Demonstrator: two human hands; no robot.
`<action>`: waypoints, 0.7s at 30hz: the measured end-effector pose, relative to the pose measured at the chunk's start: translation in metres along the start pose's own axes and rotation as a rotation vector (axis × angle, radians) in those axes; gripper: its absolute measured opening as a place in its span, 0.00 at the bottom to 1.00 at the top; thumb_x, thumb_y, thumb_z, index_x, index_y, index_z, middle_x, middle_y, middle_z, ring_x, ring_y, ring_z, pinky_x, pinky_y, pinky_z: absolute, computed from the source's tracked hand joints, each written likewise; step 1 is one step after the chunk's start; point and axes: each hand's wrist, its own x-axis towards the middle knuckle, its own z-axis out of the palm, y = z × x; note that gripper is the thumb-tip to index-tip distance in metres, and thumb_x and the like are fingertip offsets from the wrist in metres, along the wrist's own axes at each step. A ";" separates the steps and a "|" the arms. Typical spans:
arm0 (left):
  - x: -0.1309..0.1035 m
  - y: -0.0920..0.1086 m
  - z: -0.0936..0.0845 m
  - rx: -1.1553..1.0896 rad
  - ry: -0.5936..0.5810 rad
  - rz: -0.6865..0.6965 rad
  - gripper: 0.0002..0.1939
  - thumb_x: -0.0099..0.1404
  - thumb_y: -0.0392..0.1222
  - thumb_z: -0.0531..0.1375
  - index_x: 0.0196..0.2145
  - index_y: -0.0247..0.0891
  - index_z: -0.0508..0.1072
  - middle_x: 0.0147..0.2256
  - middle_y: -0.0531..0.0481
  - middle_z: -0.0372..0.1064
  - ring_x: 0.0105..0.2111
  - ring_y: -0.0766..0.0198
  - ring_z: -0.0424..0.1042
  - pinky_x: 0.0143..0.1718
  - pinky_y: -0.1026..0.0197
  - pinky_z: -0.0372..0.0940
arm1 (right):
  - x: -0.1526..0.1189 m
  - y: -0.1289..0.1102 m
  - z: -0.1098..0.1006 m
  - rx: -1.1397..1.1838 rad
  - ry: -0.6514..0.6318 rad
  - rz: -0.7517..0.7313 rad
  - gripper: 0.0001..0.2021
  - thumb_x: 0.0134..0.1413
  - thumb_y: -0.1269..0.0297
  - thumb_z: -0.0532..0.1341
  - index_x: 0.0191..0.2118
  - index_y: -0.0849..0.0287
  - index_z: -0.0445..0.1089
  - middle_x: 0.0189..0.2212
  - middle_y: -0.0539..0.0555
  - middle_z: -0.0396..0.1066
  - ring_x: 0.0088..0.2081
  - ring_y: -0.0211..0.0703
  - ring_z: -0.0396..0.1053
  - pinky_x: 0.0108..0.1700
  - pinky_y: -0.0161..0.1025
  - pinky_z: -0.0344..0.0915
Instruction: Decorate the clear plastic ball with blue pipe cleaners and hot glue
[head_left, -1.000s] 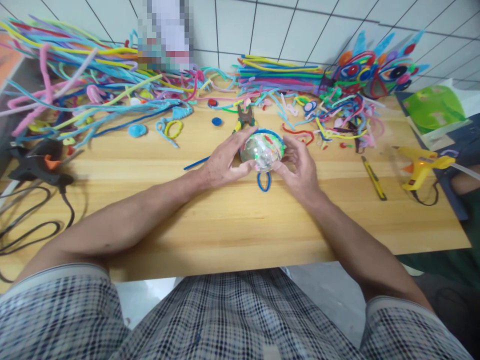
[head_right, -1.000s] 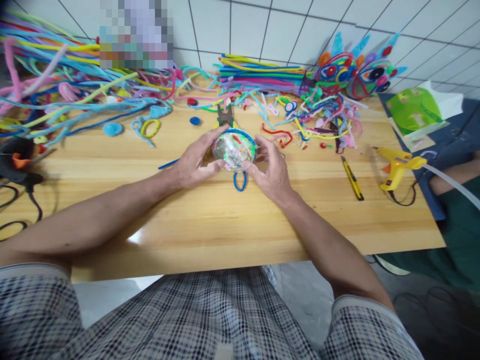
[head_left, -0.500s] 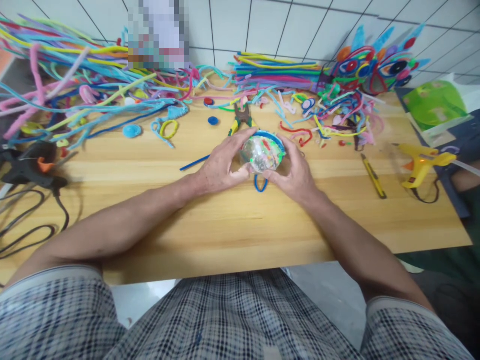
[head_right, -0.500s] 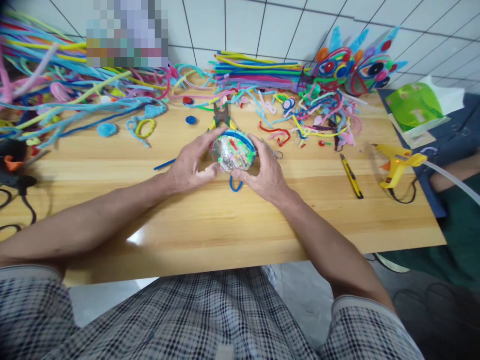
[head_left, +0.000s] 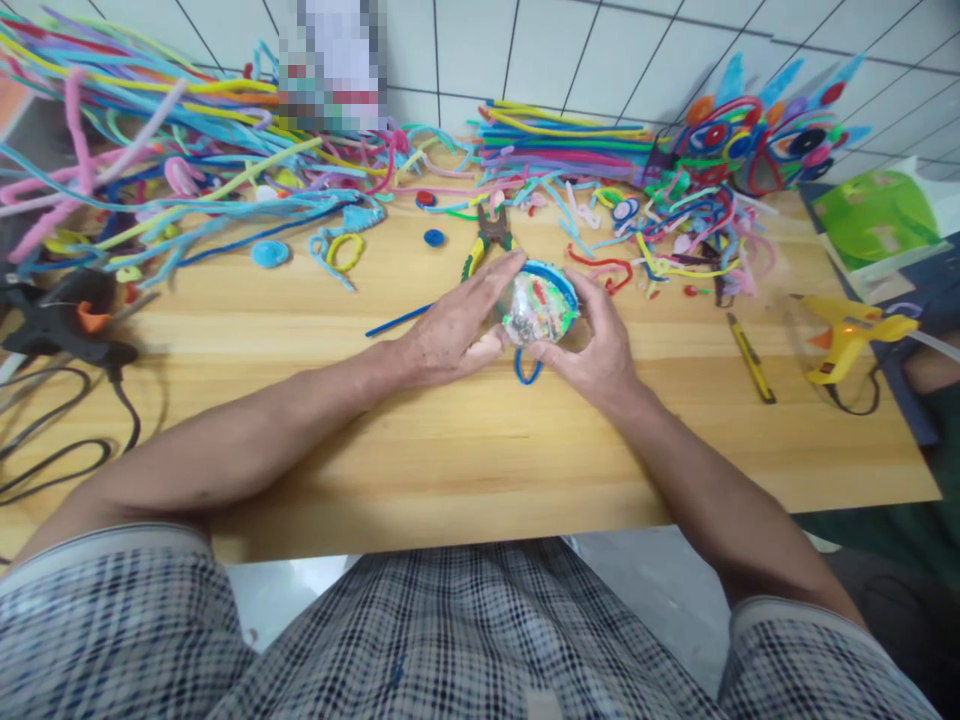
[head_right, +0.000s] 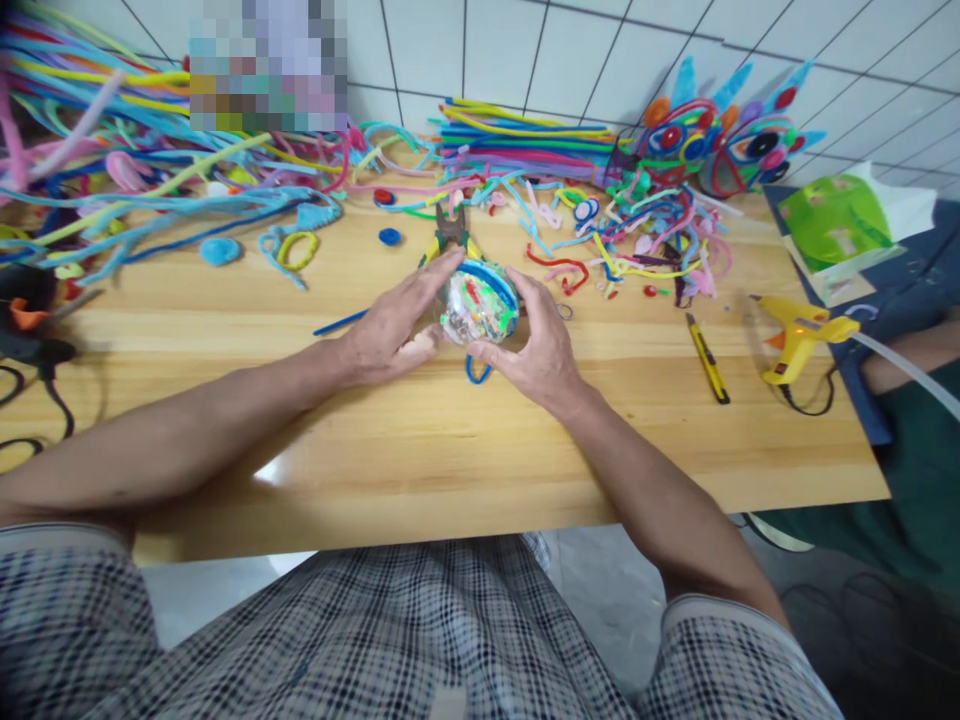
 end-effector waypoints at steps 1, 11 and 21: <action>0.001 0.001 0.000 -0.003 -0.001 -0.004 0.41 0.82 0.64 0.57 0.83 0.47 0.51 0.80 0.37 0.57 0.81 0.40 0.59 0.82 0.35 0.60 | 0.000 0.000 0.000 0.005 0.000 0.001 0.51 0.56 0.33 0.77 0.78 0.46 0.61 0.73 0.64 0.71 0.72 0.73 0.71 0.73 0.72 0.71; 0.007 0.017 0.002 -0.042 0.097 -0.192 0.42 0.77 0.68 0.65 0.76 0.43 0.60 0.73 0.32 0.67 0.74 0.39 0.69 0.77 0.37 0.67 | 0.002 -0.009 0.001 0.069 -0.020 0.009 0.49 0.61 0.36 0.75 0.80 0.45 0.58 0.76 0.63 0.67 0.75 0.69 0.69 0.76 0.69 0.70; 0.004 0.009 0.005 -0.194 0.164 -0.221 0.34 0.78 0.66 0.63 0.69 0.44 0.63 0.71 0.33 0.68 0.71 0.44 0.72 0.71 0.41 0.73 | 0.003 -0.008 -0.001 0.008 0.010 -0.027 0.44 0.60 0.38 0.76 0.76 0.45 0.65 0.71 0.64 0.73 0.71 0.70 0.73 0.69 0.70 0.77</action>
